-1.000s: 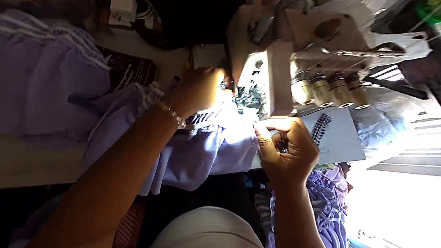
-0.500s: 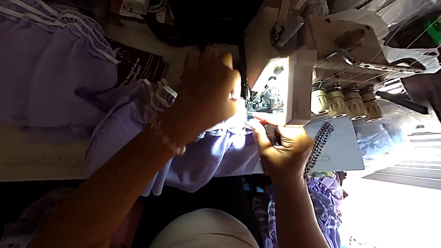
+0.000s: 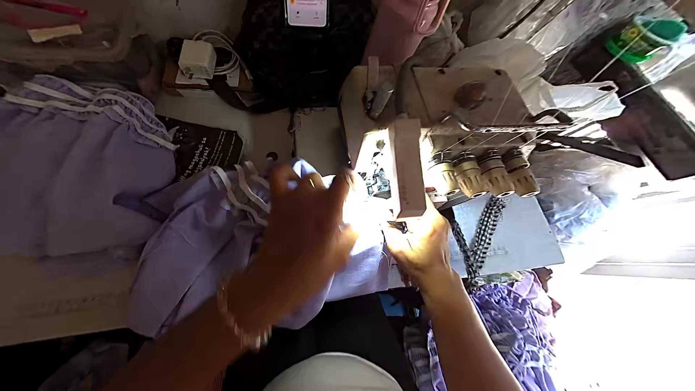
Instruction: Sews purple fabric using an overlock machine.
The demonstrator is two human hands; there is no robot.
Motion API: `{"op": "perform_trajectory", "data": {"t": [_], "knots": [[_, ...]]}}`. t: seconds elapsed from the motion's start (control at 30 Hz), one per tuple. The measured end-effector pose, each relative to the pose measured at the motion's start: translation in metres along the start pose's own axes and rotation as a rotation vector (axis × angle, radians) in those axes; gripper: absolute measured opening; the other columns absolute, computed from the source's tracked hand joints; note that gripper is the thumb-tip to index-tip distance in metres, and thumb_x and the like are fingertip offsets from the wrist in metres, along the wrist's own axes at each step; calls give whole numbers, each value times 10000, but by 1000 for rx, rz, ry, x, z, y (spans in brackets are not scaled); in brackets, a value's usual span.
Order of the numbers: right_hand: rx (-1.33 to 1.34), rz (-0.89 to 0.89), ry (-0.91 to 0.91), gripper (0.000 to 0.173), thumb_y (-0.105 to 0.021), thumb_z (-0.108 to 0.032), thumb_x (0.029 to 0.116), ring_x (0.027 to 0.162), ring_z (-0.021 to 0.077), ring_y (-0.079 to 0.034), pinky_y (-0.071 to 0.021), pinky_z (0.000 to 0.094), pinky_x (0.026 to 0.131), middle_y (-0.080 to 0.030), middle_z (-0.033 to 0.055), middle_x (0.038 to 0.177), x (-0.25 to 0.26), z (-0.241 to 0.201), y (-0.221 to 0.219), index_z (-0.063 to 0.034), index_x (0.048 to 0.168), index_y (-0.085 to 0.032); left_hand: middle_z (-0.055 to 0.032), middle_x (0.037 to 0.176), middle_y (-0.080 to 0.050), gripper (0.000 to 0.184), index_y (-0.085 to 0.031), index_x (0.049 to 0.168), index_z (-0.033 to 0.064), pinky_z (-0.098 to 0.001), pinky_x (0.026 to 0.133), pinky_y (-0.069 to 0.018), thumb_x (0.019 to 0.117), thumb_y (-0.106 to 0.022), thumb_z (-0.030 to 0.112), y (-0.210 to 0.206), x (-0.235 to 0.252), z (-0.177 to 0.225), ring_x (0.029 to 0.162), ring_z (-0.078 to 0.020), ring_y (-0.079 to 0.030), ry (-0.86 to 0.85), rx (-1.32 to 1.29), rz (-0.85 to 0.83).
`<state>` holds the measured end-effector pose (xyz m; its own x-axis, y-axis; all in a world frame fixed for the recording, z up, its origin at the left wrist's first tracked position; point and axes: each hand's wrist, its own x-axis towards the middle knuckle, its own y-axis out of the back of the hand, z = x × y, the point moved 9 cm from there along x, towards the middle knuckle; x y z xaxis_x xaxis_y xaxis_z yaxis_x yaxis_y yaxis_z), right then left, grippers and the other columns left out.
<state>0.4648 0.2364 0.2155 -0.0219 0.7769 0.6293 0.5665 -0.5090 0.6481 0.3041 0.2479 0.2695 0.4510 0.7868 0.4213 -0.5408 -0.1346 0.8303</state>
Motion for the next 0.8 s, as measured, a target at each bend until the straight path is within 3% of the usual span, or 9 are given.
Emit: {"op": "perform_trajectory", "data": {"t": [0.07,0.13,0.2,0.3,0.4,0.53,0.6,0.67,0.8], "knots": [[117,32,-93,202,-608,-210,899,694,91,-622,-500,260,625,-677,58,783,-5,10,6,-36,912,-711,-11,685,-638,386,-605,1282,29,-368,600,-516,988,-565,276,-2,-38,24,583,-161,-604,37,-120,-10],[351,6,-214,194,-585,-175,968,682,-55,-565,-479,119,637,-670,-18,795,-17,22,6,-7,938,-678,-70,703,-681,617,-435,1476,-52,-358,460,-532,979,-603,272,-12,-86,17,505,-184,-618,228,-215,-69],[649,-111,-353,216,-571,-182,1002,690,-98,-555,-475,101,625,-675,-77,855,-37,28,-8,0,1035,-683,-148,743,-712,844,-284,1566,-82,-513,488,-549,930,-678,308,-31,-136,-19,525,-319,-658,466,-102,-203],[985,-186,-583,78,-694,-137,923,711,-78,-603,-515,130,655,-677,-125,818,-74,26,-35,-75,969,-702,-305,828,-706,484,-597,1342,-68,-735,614,-497,918,-682,150,-39,-182,-67,699,-548,-685,617,58,-302],[1077,-151,-652,49,-718,-98,905,656,-60,-595,-516,139,618,-653,-110,752,-92,9,-54,-90,874,-681,-327,946,-701,302,-671,1192,-67,-752,669,-491,910,-608,20,-15,-162,-117,815,-567,-686,501,189,-171],[1105,-104,-658,100,-729,-108,902,594,-75,-535,-468,121,575,-608,-109,691,-96,-8,-69,-72,838,-661,-383,1148,-642,538,-577,1305,-95,-835,867,-387,817,-696,100,7,-91,-142,1042,-652,-596,301,171,-77],[1083,-91,-644,131,-738,-125,904,584,-77,-528,-454,112,558,-606,-99,681,-97,-8,-64,-66,812,-666,-301,1243,-629,587,-541,1354,-18,-733,912,-403,859,-654,276,29,-78,-79,1136,-543,-586,142,162,91],[1029,-72,-583,164,-737,-148,917,657,-67,-564,-481,110,606,-644,-54,749,-98,-8,-57,-36,805,-694,-63,1112,-626,317,-563,1207,174,-374,947,-471,980,-607,390,22,-85,-16,1071,-216,-603,29,52,190],[900,-27,-490,189,-764,-175,891,672,-60,-556,-455,96,605,-657,-20,776,-99,-13,-45,-30,798,-685,-108,965,-735,272,-692,1084,87,-415,759,-548,908,-627,284,-53,-100,0,879,-298,-698,-13,147,241]]}}
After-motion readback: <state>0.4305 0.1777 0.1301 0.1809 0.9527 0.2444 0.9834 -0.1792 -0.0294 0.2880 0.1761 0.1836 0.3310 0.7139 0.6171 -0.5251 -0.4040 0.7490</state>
